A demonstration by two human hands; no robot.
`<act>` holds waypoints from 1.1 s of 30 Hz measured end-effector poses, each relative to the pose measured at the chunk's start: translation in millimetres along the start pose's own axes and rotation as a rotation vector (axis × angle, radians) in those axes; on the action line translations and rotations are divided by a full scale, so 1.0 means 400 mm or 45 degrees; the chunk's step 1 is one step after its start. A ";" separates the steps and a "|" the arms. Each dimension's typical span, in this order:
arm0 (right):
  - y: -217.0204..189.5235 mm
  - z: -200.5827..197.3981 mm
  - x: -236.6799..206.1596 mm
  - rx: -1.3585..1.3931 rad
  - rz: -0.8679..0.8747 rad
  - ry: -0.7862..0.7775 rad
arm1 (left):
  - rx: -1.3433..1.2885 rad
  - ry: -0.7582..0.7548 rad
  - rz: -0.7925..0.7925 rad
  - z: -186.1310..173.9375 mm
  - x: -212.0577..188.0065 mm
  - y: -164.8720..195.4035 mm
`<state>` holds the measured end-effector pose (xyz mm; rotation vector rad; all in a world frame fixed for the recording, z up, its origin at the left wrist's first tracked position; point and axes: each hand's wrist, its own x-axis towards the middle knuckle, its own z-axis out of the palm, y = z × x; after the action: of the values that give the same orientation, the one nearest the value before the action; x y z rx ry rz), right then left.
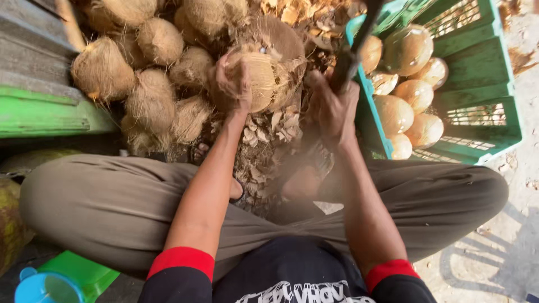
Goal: The person sits on the ground and uses a machete to chop and trim the outer husk off coconuts, rotating each coconut by hand to shave the husk evenly. Trimmed coconuts are placed into a green plastic crate beside them, with untrimmed coconuts taken from a pile.
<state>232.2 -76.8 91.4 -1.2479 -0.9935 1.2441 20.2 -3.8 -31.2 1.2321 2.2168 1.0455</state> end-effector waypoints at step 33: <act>0.100 0.126 -0.097 -0.410 0.585 -0.282 | -0.269 -0.068 -0.455 -0.095 0.082 -0.057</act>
<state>173.5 -112.8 61.4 -1.6807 -1.1370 1.6488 -34.2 0.3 -24.0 0.7316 2.1180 1.0524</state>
